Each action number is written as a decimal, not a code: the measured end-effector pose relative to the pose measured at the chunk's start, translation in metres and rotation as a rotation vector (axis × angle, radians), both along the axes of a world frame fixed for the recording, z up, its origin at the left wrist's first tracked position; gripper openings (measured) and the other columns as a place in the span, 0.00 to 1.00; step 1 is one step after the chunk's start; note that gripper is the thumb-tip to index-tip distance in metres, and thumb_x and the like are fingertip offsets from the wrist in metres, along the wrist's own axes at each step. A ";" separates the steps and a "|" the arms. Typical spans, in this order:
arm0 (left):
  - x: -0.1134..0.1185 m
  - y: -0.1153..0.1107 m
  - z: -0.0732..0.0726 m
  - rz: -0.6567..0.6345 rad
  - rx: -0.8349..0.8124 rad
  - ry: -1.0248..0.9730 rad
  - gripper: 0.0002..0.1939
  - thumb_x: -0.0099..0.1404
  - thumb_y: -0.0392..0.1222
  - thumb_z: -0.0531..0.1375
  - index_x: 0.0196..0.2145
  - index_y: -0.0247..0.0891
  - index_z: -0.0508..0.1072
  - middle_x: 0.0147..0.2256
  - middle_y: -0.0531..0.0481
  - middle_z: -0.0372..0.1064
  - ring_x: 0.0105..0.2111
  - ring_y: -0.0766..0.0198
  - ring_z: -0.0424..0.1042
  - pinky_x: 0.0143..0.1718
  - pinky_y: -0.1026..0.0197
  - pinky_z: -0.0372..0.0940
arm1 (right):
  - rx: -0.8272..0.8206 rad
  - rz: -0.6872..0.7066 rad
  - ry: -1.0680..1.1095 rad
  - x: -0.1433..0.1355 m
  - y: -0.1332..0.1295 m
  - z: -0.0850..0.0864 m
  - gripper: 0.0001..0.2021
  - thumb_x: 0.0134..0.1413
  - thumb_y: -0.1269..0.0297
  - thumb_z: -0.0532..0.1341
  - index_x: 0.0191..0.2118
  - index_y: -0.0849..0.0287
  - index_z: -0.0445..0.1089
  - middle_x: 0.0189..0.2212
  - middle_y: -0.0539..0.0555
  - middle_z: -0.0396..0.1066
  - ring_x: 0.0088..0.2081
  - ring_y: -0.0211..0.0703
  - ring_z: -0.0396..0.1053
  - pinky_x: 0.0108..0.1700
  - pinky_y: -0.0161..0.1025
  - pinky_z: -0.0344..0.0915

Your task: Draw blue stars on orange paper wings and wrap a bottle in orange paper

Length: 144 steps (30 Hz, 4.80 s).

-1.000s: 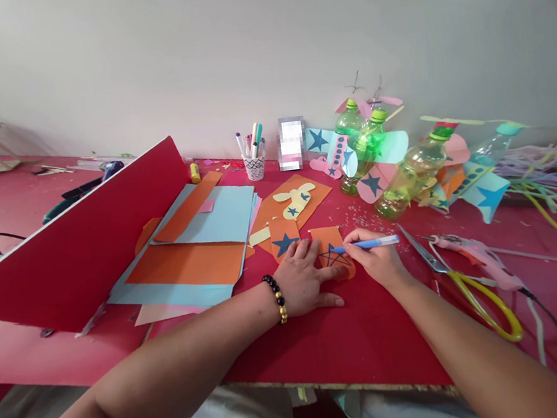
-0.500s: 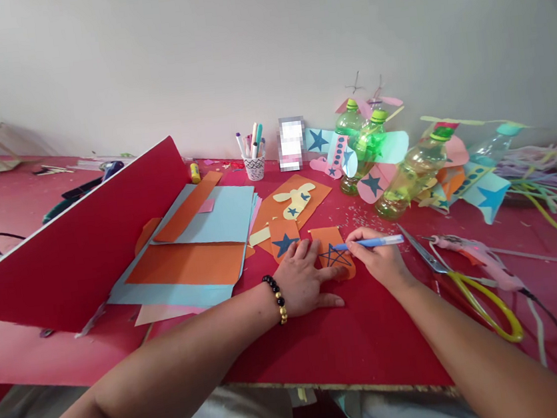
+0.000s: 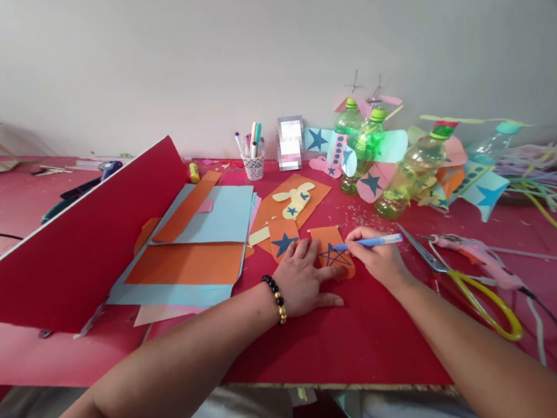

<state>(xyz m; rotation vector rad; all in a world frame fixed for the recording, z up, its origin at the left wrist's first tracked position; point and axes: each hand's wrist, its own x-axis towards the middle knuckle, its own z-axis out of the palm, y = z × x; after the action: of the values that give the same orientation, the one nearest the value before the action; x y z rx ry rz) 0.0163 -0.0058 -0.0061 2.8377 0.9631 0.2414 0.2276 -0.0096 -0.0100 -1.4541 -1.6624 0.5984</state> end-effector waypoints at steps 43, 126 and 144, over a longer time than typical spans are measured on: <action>0.000 0.000 0.001 -0.001 -0.002 0.006 0.33 0.59 0.73 0.48 0.58 0.61 0.62 0.63 0.44 0.49 0.60 0.40 0.48 0.58 0.38 0.44 | 0.006 -0.002 -0.003 0.003 0.007 -0.008 0.07 0.56 0.59 0.57 0.32 0.55 0.66 0.27 0.51 0.71 0.31 0.44 0.71 0.36 0.39 0.66; 0.000 -0.001 -0.001 0.000 0.011 -0.009 0.33 0.59 0.73 0.48 0.58 0.61 0.63 0.61 0.42 0.51 0.59 0.39 0.49 0.57 0.38 0.46 | -0.001 0.007 0.014 -0.001 0.001 0.002 0.05 0.52 0.64 0.58 0.27 0.57 0.66 0.22 0.49 0.68 0.26 0.41 0.66 0.29 0.37 0.60; 0.000 0.000 -0.001 -0.005 0.007 -0.008 0.33 0.60 0.73 0.47 0.58 0.60 0.63 0.61 0.40 0.51 0.60 0.37 0.49 0.57 0.38 0.46 | -0.030 -0.011 0.036 -0.001 0.000 0.004 0.05 0.50 0.64 0.58 0.26 0.56 0.65 0.21 0.48 0.68 0.26 0.41 0.66 0.29 0.37 0.59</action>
<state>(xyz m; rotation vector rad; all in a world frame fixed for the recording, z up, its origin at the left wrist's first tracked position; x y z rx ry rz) 0.0162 -0.0060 -0.0070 2.8428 0.9552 0.2561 0.2263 -0.0097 -0.0059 -1.4644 -1.6233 0.6418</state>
